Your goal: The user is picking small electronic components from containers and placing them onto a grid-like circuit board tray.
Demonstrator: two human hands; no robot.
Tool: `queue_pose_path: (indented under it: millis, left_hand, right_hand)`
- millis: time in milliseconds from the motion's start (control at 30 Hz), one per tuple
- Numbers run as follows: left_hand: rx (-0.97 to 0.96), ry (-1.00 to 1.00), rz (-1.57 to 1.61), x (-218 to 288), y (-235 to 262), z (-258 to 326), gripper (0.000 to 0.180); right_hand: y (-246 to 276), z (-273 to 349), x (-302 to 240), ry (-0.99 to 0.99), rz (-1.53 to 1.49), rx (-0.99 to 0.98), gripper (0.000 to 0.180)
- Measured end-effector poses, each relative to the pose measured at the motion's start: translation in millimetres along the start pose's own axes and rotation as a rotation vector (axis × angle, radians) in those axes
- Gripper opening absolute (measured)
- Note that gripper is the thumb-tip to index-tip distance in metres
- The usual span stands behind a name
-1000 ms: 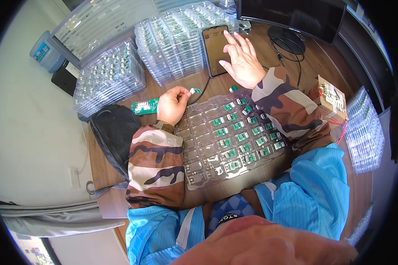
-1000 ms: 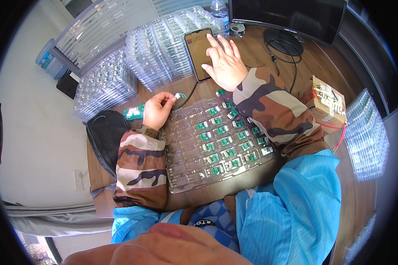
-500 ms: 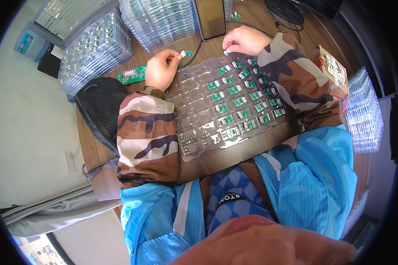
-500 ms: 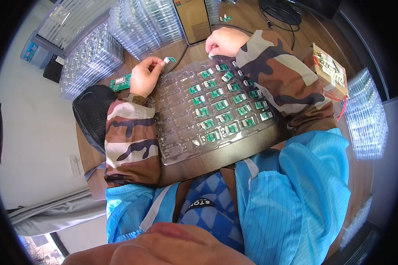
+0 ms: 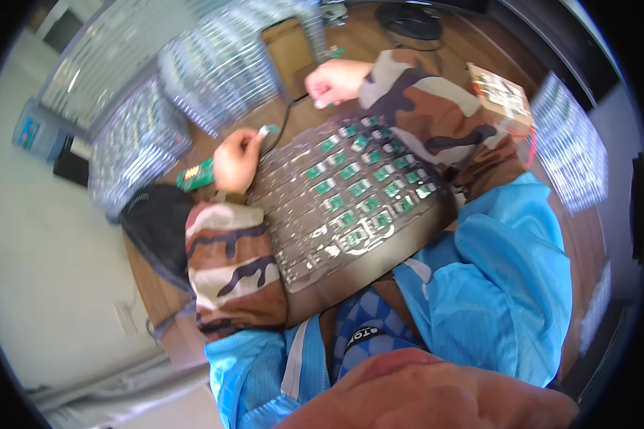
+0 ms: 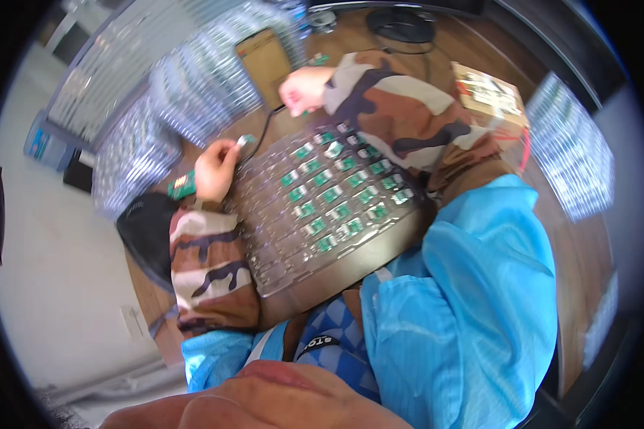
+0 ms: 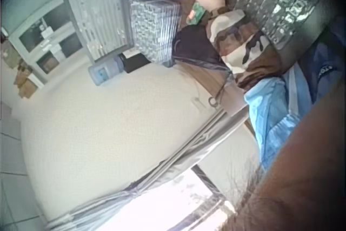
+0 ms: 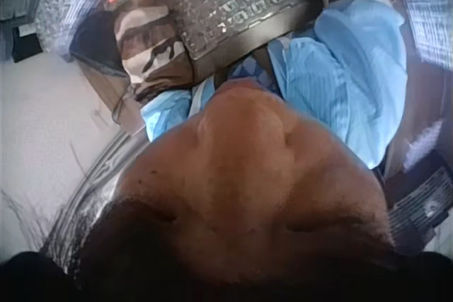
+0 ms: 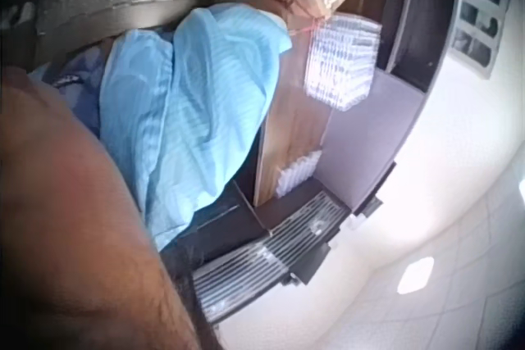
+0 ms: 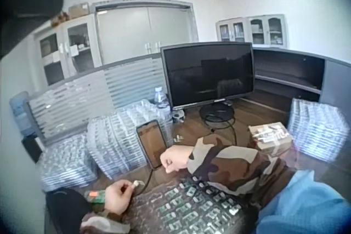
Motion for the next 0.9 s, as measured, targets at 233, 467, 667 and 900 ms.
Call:
queue_pose_path:
  millis: [233,467,667,900]
  left_hand:
    - [-0.030,-0.037,0.061,-13,-1,-1,0.014]
    - [-0.106,-0.019,0.172,-12,-4,-6,0.012]
    - [-0.125,0.001,0.175,-6,-3,-4,0.010]
    - [-0.101,-0.023,0.139,-14,0,-3,0.008]
  right_hand:
    - [7,42,-44,0.235,-0.116,0.132,0.019]
    - [43,161,-75,0.179,-0.120,0.264,0.017]
    - [85,275,-60,-0.159,0.010,0.490,0.011]
    - [190,398,20,-0.556,0.536,0.883,0.021]
Point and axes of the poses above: each hand's wrist, its own z-axis away from the middle knuckle, its own y-axis out of the back of the hand, x = y × z, the point moved 3 cm from there along -z, towards the middle knuckle, and after that the axes turned 11 degrees about x, right-handed, at the moved point
